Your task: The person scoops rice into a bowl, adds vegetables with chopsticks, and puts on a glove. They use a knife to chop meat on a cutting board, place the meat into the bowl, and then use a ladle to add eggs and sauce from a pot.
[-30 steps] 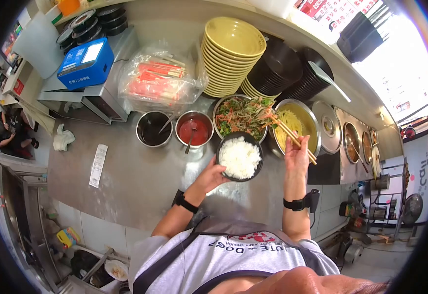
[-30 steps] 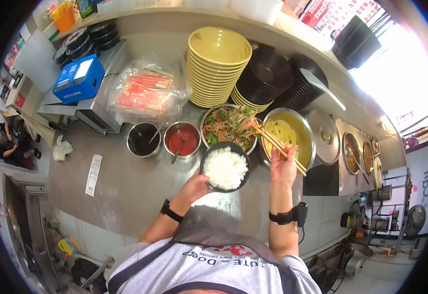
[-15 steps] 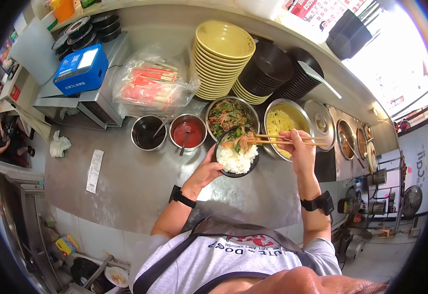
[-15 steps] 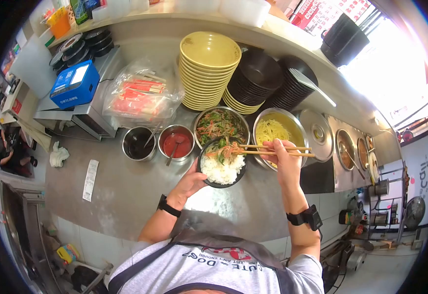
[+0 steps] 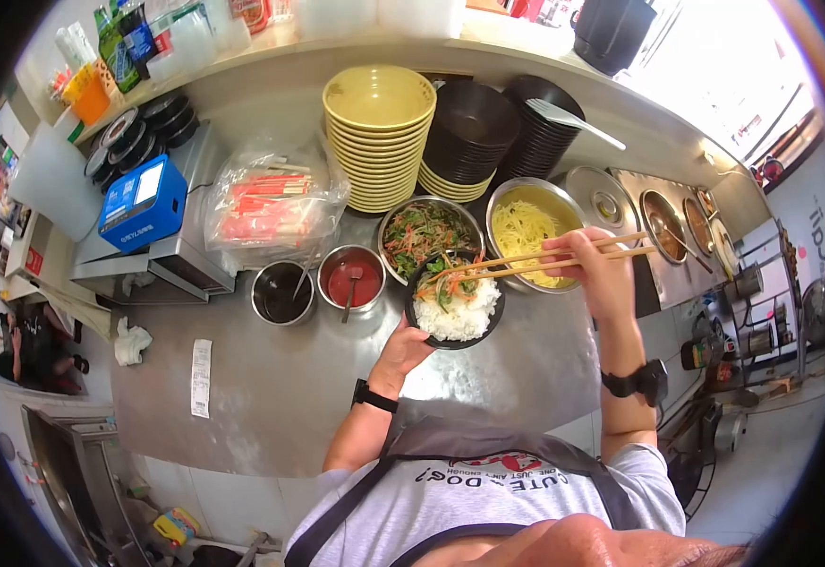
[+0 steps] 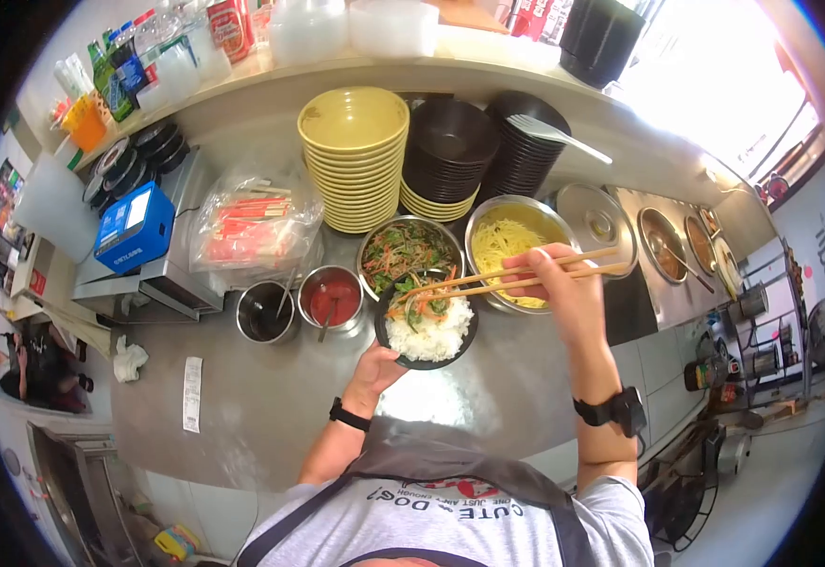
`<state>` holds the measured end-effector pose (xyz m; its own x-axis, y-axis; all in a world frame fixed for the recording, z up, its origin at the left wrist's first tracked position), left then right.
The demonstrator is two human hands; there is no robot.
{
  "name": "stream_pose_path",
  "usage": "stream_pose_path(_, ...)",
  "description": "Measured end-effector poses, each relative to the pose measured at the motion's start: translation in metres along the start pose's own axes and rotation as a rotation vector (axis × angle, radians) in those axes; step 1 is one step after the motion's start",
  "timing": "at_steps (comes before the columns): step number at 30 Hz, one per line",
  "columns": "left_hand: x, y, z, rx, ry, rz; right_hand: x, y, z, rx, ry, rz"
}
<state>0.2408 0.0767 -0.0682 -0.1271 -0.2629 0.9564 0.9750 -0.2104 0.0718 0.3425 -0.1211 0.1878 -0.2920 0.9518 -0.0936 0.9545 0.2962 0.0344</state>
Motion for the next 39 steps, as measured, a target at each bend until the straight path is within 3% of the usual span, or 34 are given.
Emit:
stream_pose_path(5,0.010,-0.004,-0.006,-0.020,0.028,-0.001,-0.028,0.017,0.081,0.087,0.315,-0.027)
stream_pose_path(14,0.021,-0.002,-0.033,-0.022,-0.166,0.068,-0.054,-0.023,0.131,0.075,0.653,0.133)
stream_pose_path(20,0.031,0.002,-0.043,-0.018,-0.103,0.156,-0.055,-0.047,0.107,-0.094,0.511,0.191)
stream_pose_path(24,0.032,0.003,-0.047,-0.046,-0.010,0.216,-0.054,-0.049,0.110,-0.110,0.550,0.121)
stream_pose_path(26,0.032,0.003,-0.048,-0.069,0.011,0.236,-0.060,-0.041,0.124,-0.025,0.544,0.106)
stream_pose_path(35,0.027,0.017,-0.046,-0.110,0.040,0.311,-0.145,-0.010,0.104,-0.041,0.585,0.190)
stream_pose_path(38,0.018,0.023,-0.047,-0.126,0.081,0.305,-0.166,0.023,0.131,-0.087,0.383,0.253)
stream_pose_path(39,0.018,0.025,-0.046,-0.132,0.080,0.296,-0.167,0.035,0.147,0.021,0.185,0.286)
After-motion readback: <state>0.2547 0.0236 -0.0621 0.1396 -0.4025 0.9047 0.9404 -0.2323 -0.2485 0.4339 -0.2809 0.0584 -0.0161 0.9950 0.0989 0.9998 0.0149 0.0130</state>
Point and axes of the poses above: each hand's wrist, its own y-axis towards the middle knuckle, its own x-axis out of the palm, z = x × y, the point moved 2 cm from there along y, towards the middle knuckle, and after that the axes turned 4 degrees about -z, right-handed, at the moved point
